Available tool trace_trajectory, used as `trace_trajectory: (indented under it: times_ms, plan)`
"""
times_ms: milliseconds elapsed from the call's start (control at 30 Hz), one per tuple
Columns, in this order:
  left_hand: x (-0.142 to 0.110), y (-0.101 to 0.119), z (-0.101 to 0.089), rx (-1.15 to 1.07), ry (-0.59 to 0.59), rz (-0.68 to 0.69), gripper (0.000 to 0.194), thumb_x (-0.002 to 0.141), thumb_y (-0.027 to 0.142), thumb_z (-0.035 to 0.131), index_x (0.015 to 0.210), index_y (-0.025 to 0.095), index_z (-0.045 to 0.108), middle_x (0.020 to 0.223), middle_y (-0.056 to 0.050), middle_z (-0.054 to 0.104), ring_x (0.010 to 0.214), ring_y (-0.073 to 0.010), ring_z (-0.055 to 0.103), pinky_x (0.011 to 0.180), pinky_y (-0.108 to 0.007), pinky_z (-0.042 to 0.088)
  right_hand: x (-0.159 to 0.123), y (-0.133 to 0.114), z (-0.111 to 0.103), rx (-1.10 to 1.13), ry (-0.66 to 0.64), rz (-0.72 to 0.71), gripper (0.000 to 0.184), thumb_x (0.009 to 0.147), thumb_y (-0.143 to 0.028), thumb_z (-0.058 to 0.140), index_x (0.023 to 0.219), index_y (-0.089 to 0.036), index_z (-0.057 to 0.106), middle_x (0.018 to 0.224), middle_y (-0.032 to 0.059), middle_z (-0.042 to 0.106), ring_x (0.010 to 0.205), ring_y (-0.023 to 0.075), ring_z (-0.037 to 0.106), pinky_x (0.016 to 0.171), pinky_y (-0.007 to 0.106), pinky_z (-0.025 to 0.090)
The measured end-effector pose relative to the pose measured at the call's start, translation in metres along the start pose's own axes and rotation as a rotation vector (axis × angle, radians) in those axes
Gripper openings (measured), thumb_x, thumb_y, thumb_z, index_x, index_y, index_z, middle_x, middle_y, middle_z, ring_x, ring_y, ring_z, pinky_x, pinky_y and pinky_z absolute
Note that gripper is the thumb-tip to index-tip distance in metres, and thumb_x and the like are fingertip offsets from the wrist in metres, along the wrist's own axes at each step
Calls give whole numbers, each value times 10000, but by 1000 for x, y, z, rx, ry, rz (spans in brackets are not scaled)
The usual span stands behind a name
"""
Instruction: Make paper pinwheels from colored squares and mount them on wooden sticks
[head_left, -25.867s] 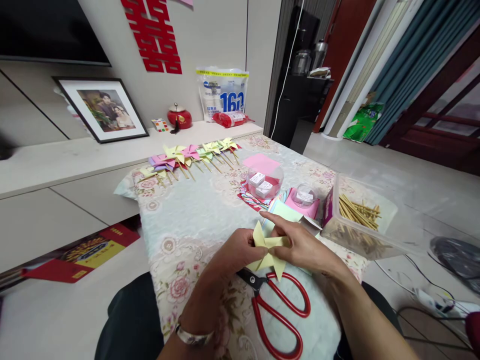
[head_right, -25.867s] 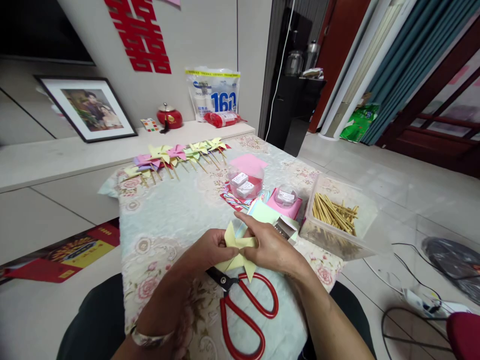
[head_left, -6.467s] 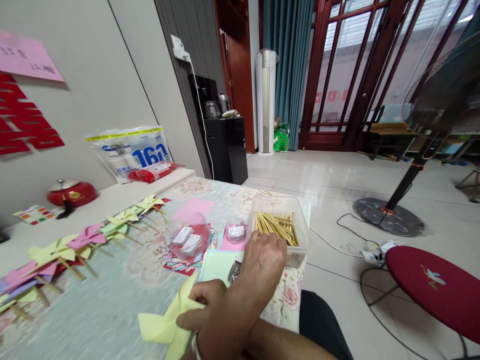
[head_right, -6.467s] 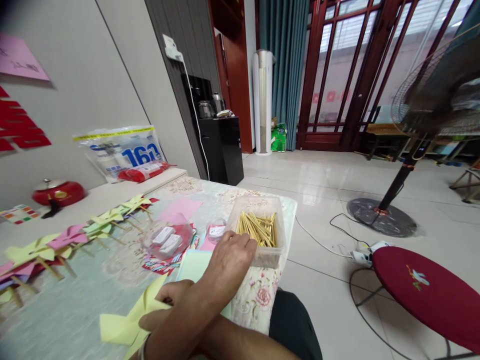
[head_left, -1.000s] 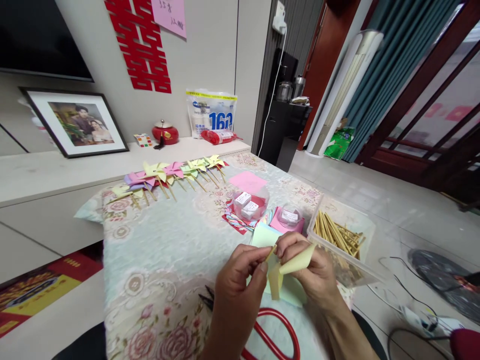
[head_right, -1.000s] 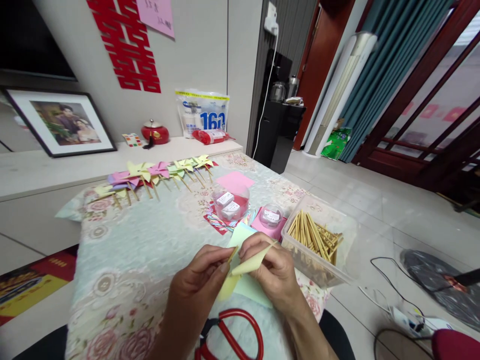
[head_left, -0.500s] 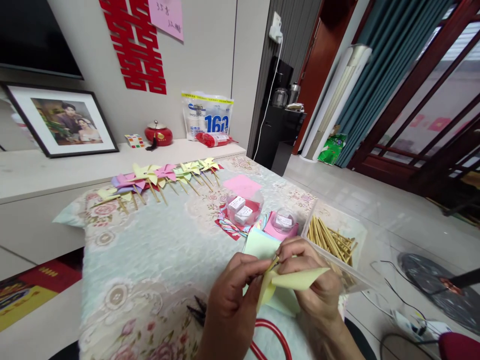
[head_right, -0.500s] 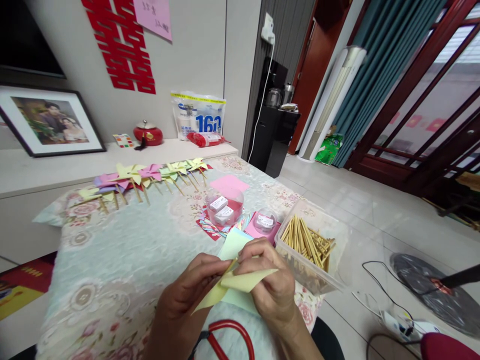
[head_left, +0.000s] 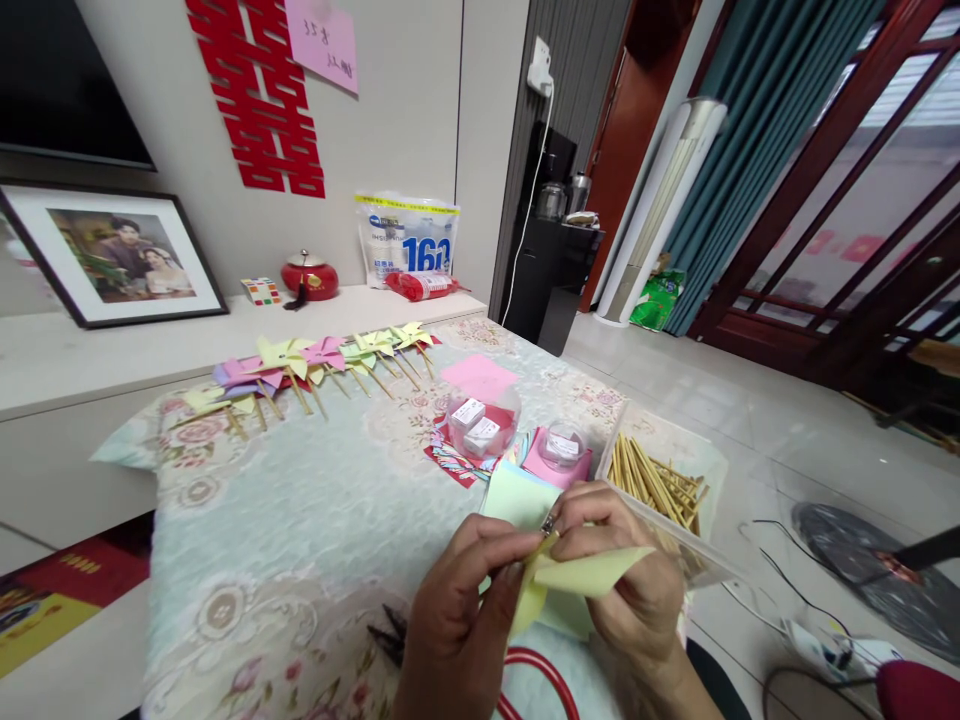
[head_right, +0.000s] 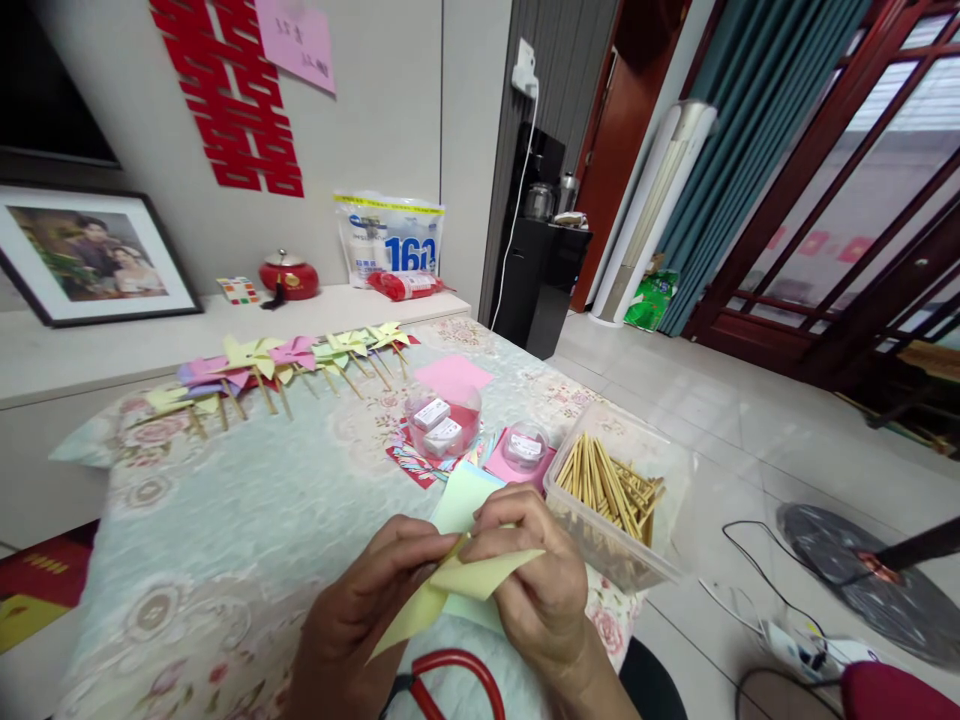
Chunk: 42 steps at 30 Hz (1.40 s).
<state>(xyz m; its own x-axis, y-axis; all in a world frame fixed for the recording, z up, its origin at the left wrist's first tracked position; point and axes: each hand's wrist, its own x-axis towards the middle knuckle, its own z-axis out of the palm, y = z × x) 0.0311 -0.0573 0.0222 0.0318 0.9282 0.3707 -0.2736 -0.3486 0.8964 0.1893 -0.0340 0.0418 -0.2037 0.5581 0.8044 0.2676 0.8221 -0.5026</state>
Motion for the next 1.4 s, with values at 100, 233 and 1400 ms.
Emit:
trace_trajectory:
  times_ms: [100, 233, 1400]
  plan:
    - [-1, -6, -2, 17, -28, 46, 215, 910, 218, 602, 1059, 272, 748, 920, -43, 612, 802, -156, 605, 703, -245, 465, 0, 1, 0, 14, 4, -20, 296, 832, 42, 539, 934, -194, 686, 875, 50, 609, 856, 207, 606, 783, 396, 487]
    - [-2, -10, -3, 29, -33, 63, 224, 920, 206, 587, 1072, 276, 737, 924, -37, 609, 799, -149, 606, 700, -239, 463, -1, 2, 1, 30, 7, -18, 319, 817, 65, 547, 947, -192, 685, 877, 44, 604, 852, 201, 599, 768, 381, 482]
    - [2, 2, -7, 154, -83, 87, 241, 929, 180, 564, 1086, 262, 728, 924, -49, 619, 816, -163, 623, 731, -256, 499, -2, 2, 1, -11, -32, 22, 276, 860, 34, 524, 936, -190, 667, 902, 44, 605, 877, 191, 595, 779, 353, 473]
